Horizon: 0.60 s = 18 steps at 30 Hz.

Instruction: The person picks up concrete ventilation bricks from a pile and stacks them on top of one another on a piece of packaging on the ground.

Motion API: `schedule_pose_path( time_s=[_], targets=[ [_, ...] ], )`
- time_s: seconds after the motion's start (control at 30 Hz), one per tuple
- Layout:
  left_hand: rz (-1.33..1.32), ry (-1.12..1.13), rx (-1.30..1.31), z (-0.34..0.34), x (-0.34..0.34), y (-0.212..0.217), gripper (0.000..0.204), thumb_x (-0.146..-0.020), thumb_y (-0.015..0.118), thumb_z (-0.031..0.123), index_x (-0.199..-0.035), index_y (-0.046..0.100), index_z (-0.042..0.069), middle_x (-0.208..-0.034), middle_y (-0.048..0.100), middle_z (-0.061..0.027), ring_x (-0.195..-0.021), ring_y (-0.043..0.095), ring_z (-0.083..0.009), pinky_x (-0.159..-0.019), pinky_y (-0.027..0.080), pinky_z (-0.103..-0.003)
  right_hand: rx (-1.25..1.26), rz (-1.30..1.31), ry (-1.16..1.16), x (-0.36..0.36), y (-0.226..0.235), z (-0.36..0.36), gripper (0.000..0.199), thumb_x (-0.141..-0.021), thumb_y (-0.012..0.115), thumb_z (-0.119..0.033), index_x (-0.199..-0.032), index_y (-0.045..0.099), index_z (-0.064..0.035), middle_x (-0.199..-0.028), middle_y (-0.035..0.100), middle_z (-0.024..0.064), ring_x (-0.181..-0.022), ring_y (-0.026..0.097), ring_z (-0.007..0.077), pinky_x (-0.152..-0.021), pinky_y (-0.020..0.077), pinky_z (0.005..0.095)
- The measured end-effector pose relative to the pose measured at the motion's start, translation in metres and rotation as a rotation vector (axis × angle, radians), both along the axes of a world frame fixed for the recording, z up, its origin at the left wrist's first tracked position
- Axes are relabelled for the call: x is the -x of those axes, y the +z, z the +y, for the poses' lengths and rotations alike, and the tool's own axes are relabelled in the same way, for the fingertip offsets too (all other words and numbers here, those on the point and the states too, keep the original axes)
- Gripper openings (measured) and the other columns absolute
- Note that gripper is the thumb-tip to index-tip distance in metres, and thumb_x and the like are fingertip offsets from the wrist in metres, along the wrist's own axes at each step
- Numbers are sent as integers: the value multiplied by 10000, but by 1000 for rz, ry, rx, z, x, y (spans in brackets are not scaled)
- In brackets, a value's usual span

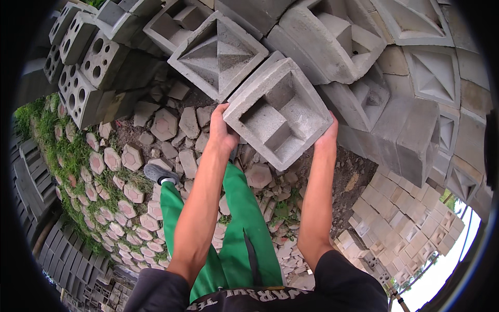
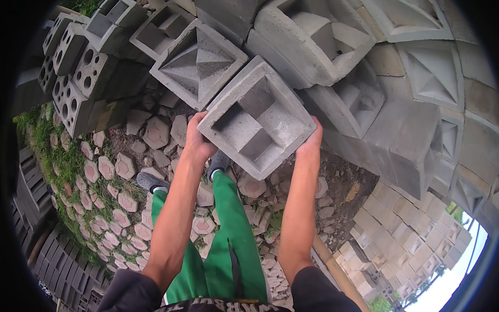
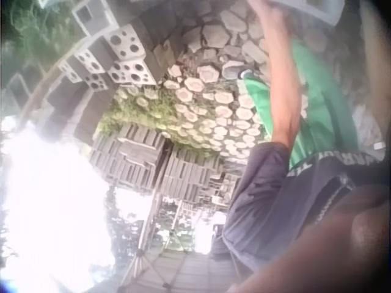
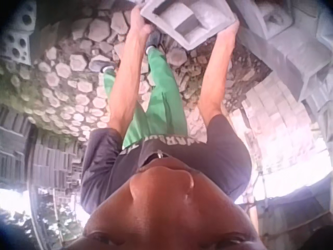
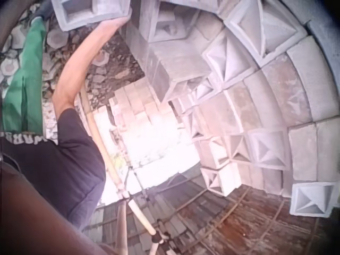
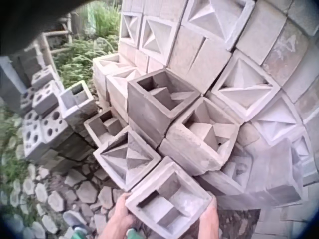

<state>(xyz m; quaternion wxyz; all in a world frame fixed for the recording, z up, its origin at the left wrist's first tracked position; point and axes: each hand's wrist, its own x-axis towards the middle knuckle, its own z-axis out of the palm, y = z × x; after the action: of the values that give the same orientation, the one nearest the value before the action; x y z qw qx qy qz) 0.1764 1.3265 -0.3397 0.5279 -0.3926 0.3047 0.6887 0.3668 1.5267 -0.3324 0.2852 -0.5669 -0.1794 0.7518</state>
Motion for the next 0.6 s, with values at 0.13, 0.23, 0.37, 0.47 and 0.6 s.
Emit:
schedule_pose_path(
  time_s=[0.13, 0.23, 0.37, 0.47, 0.6],
  targets=[
    [-41, 109, -57, 4, -7, -1, 304, -833, 500, 255, -983, 619, 19, -1010, 637, -145, -949, 575, -288, -948, 431, -460, -65, 19, 11, 1, 9, -10, 440, -929, 342, -242, -1164, 550, 66, -1171, 580, 219, -1091, 570, 347, -923, 474, 449],
    [-56, 119, -63, -22, -23, 4, 357, -846, 517, 304, -1025, 619, 13, -1049, 640, -140, -928, 583, -280, -939, 435, -445, -88, -47, -14, -12, 19, -38, 483, -919, 343, -265, -1227, 507, 69, -1223, 551, 224, -1127, 548, 348, -954, 451, 464],
    [-112, 95, -55, -96, -55, 55, 287, -833, 515, 299, -965, 592, 57, -978, 630, -104, -928, 588, -265, -908, 450, -401, -110, -19, 29, -34, 69, -125, 698, -886, 412, -410, -1408, 311, 42, -1396, 415, 202, -1247, 437, 364, -1028, 363, 494],
    [-66, 164, 65, -160, -89, 71, 211, -840, 513, 281, -887, 554, 79, -892, 599, -81, -867, 595, -237, -855, 472, -379, 117, 28, 76, -71, 41, -167, 786, -887, 403, -567, -1373, 365, 50, -1400, 412, 198, -1252, 424, 363, -1057, 331, 466],
    [130, 215, 227, -252, -133, 37, 195, -857, 511, 281, -826, 512, 88, -803, 536, -43, -723, 546, -170, -708, 471, -330, 302, 128, 181, -59, 32, -225, 777, -863, 422, -573, -1312, 446, 60, -1336, 480, 222, -1187, 495, 374, -1009, 393, 475]
  ],
)
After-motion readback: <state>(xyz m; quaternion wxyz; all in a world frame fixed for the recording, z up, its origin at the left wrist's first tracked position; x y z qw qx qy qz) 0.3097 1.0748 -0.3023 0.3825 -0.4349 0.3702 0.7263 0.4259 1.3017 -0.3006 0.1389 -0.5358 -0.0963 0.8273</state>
